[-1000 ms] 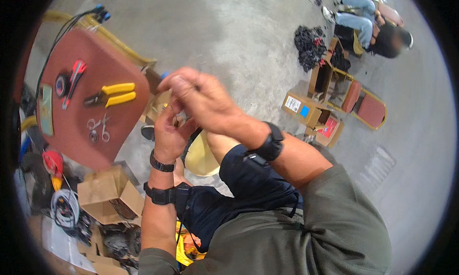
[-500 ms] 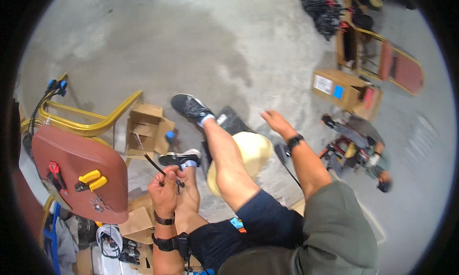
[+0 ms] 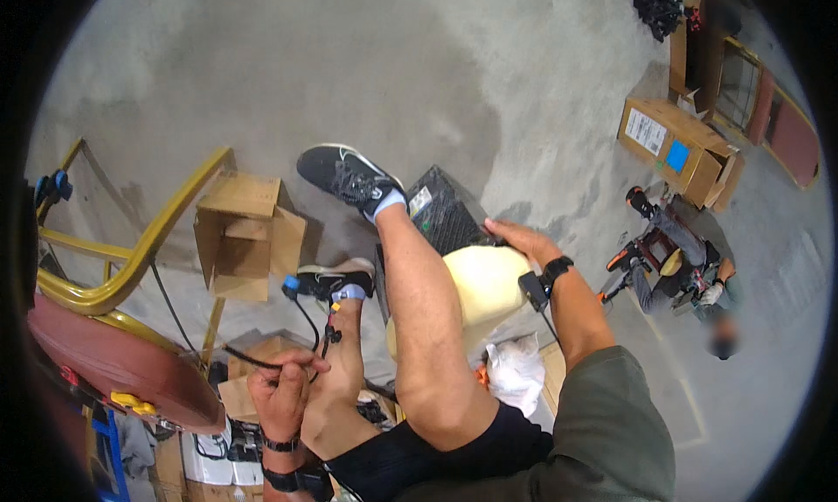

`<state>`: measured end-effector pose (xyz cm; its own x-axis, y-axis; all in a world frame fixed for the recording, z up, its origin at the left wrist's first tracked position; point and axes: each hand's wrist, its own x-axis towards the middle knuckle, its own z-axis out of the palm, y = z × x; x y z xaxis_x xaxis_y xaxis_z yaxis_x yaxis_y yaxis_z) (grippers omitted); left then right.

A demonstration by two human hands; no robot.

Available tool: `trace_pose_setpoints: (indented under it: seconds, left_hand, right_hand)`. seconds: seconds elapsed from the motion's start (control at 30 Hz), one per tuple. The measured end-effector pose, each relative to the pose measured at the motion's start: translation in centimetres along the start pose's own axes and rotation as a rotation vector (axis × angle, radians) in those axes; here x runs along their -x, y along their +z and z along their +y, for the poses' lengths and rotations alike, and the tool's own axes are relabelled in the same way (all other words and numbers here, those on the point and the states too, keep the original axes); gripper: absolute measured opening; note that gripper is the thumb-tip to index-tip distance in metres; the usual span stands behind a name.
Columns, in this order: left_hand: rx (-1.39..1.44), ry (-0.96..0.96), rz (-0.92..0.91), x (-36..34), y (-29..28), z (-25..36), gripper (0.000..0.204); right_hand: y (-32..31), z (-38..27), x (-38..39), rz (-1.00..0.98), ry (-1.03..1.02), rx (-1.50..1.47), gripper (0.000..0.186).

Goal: Repairing motorcycle wiring by stripping and taping electrical wires.

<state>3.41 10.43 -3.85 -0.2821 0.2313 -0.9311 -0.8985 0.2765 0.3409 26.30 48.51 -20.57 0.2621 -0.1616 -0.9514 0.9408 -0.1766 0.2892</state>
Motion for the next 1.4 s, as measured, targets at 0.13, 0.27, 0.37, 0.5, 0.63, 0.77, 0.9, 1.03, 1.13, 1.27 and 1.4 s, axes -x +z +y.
trace_pose_setpoints:
  seconds: [0.13, 0.27, 0.37, 0.5, 0.63, 0.77, 0.9, 1.03, 1.13, 1.27, 1.4]
  left_hand:
    - [-0.059, 0.039, -0.068, -0.9, -0.1, -1.2, 0.025]
    - [-0.012, -0.050, -0.079, -0.5, -0.6, -2.1, 0.023]
    - [0.015, -0.061, -0.084, -0.7, -0.8, -2.7, 0.023]
    - [0.011, -0.062, -0.087, -0.6, -1.0, -3.5, 0.022]
    - [-0.003, 0.055, -0.137, -1.5, -0.3, -3.9, 0.027]
    - [0.071, 0.125, -0.116, -1.4, -0.3, -3.6, 0.027]
    - [0.131, 0.151, -0.108, -0.3, -0.8, -2.9, 0.028]
    - [0.134, 0.228, -0.122, -0.5, -1.0, -4.6, 0.027]
    - [-0.014, 0.292, -0.139, -0.5, -1.4, -5.3, 0.026]
    - [0.155, 0.278, -0.137, -0.6, -0.7, -5.2, 0.024]
    - [0.141, 0.379, -0.175, -2.5, -0.2, -5.6, 0.026]
  right_hand:
    - [-1.1, 1.3, -1.8, 0.214, -0.045, 0.088, 0.097]
    - [-1.9, 1.1, -2.1, 0.293, -0.149, 0.384, 0.102]
    - [-0.7, -1.2, -0.7, 0.369, -0.134, 0.472, 0.094]
    - [0.7, -4.5, 2.1, 0.404, -0.266, 0.502, 0.080]
    - [-0.6, -3.6, 1.9, 0.388, -0.264, 0.414, 0.076]
    - [0.9, -3.6, 2.1, 0.418, -0.291, 0.589, 0.082]
    - [4.0, -5.0, 5.5, 0.333, -0.579, 0.982, 0.086]
    - [6.6, -7.6, 6.2, 0.371, -0.455, 0.992, 0.081]
    - [5.7, -6.5, 4.4, 0.427, -0.448, 1.210, 0.074]
    - [5.0, -6.7, 3.2, 0.409, -0.491, 1.336, 0.069]
    - [-4.2, -4.9, -5.6, 0.131, -0.601, 1.104, 0.064]
